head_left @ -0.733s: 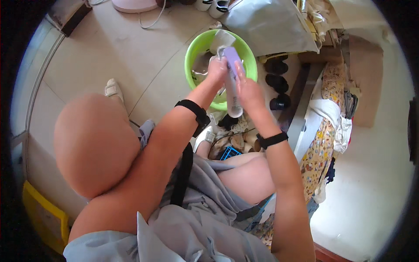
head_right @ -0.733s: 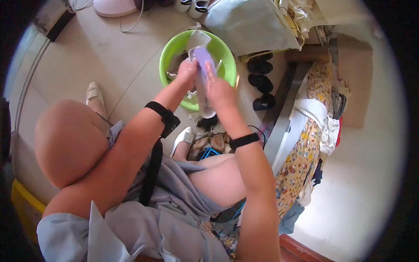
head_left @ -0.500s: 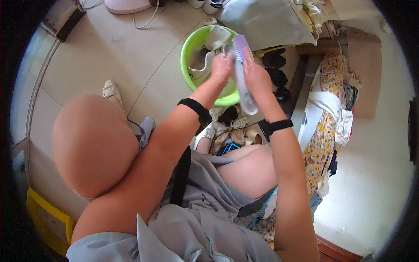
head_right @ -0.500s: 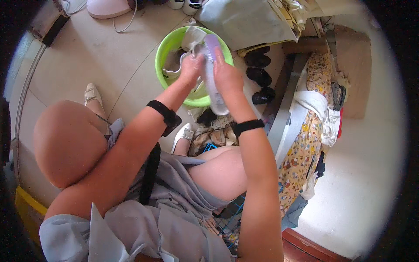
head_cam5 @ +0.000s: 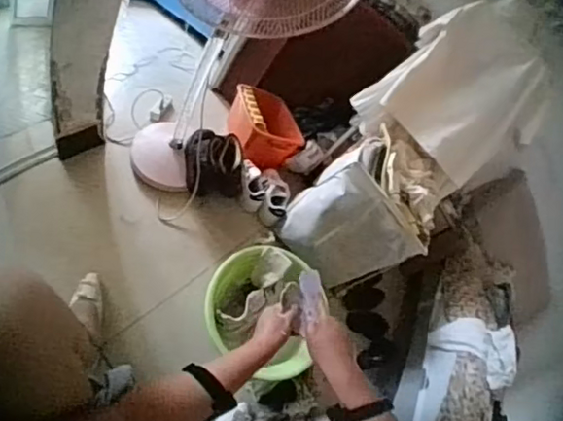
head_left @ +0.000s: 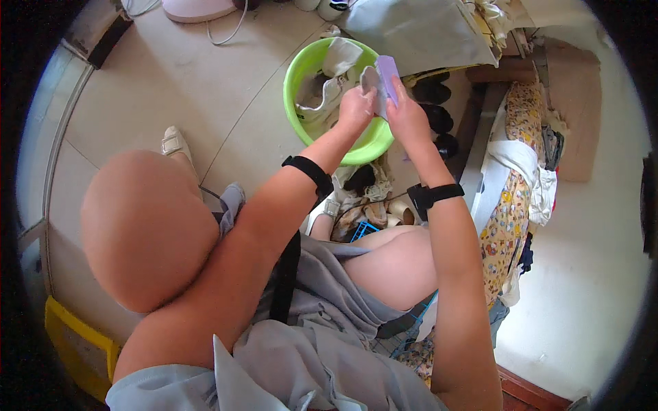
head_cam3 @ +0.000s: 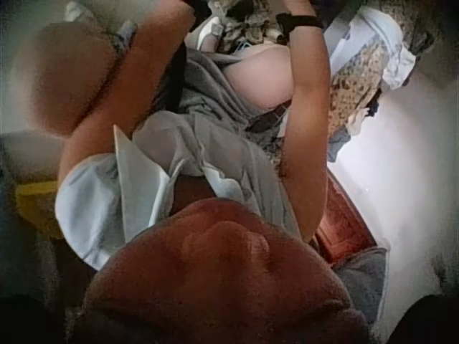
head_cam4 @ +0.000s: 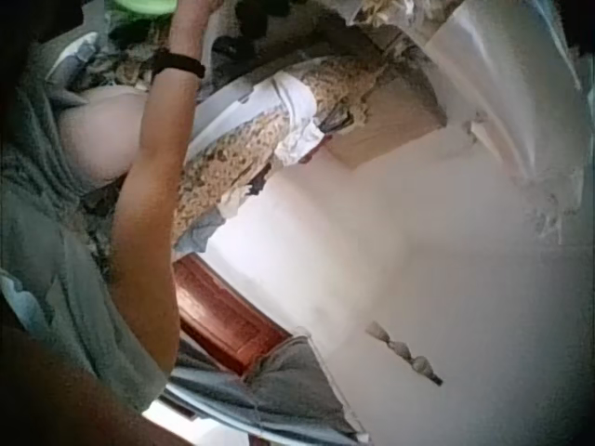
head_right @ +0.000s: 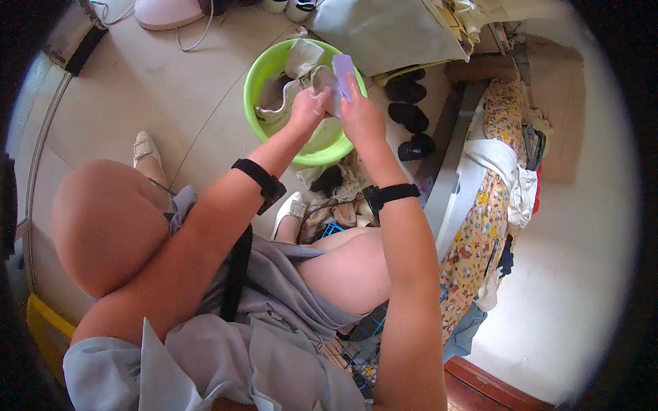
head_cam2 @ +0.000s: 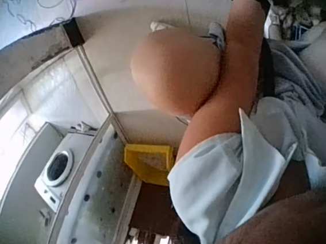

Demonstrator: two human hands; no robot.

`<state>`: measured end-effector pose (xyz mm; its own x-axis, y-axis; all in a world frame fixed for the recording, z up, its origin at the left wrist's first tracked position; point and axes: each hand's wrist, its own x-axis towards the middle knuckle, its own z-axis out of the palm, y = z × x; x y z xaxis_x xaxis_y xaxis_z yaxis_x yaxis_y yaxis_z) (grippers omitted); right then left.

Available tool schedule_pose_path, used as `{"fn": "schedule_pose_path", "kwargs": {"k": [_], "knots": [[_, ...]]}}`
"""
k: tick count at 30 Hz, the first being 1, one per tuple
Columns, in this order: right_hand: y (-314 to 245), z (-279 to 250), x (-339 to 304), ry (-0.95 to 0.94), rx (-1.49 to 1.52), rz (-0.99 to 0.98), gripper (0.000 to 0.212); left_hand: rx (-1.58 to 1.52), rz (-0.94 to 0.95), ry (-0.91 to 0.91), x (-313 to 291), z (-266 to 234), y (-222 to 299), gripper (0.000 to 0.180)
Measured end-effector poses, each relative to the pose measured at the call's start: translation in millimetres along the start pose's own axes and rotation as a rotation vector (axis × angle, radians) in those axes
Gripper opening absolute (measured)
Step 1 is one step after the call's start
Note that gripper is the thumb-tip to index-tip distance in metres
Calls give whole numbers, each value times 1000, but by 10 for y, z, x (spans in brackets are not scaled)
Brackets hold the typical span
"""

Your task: Cleaning shoe insoles and shoes using a brush and a bucket of water.

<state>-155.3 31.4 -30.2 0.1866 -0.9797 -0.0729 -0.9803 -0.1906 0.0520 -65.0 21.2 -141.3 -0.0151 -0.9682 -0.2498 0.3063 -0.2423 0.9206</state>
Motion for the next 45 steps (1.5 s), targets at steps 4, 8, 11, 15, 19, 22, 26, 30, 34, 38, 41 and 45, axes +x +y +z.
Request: {"fn": "schedule_pose_path", "kwargs": {"k": [4,8,11,15,19,22,26,30,34,38,41,45], "knots": [[-86,89,-149,-27,137,23,56,-749,-257,91,-41,-64,296,32],[-364,98,-362,-154,452,-22,59,-908,-143,25,13,-301,238,34],[-491,119,-435,-167,540,-104,55,-1137,-225,-51,-29,-423,232,40],[-487,34,-311,-197,410,-101,49,-1100,-212,-161,14,-388,94,47],[-283,-38,-144,-23,-18,-80,55,-1071,-302,-52,-132,-29,313,47],[-318,-1,-111,-38,12,-7,54,-1084,-308,-73,-71,-85,320,44],[-347,82,-241,-149,404,-60,48,-1078,-337,-28,76,-345,322,38],[-399,114,-492,-99,573,-236,50,-1075,-296,-63,98,-529,301,39],[-432,-2,-390,-112,402,-123,51,-1047,-204,-91,-9,-321,341,41],[-345,-88,-142,-41,43,-48,52,-1056,-215,-244,-11,-145,236,38],[-193,-116,-77,-2,-48,-2,53,-994,-176,-207,-87,-61,275,42],[-34,-232,-62,57,5,35,53,-1042,-123,-171,-9,-297,306,44]]}}
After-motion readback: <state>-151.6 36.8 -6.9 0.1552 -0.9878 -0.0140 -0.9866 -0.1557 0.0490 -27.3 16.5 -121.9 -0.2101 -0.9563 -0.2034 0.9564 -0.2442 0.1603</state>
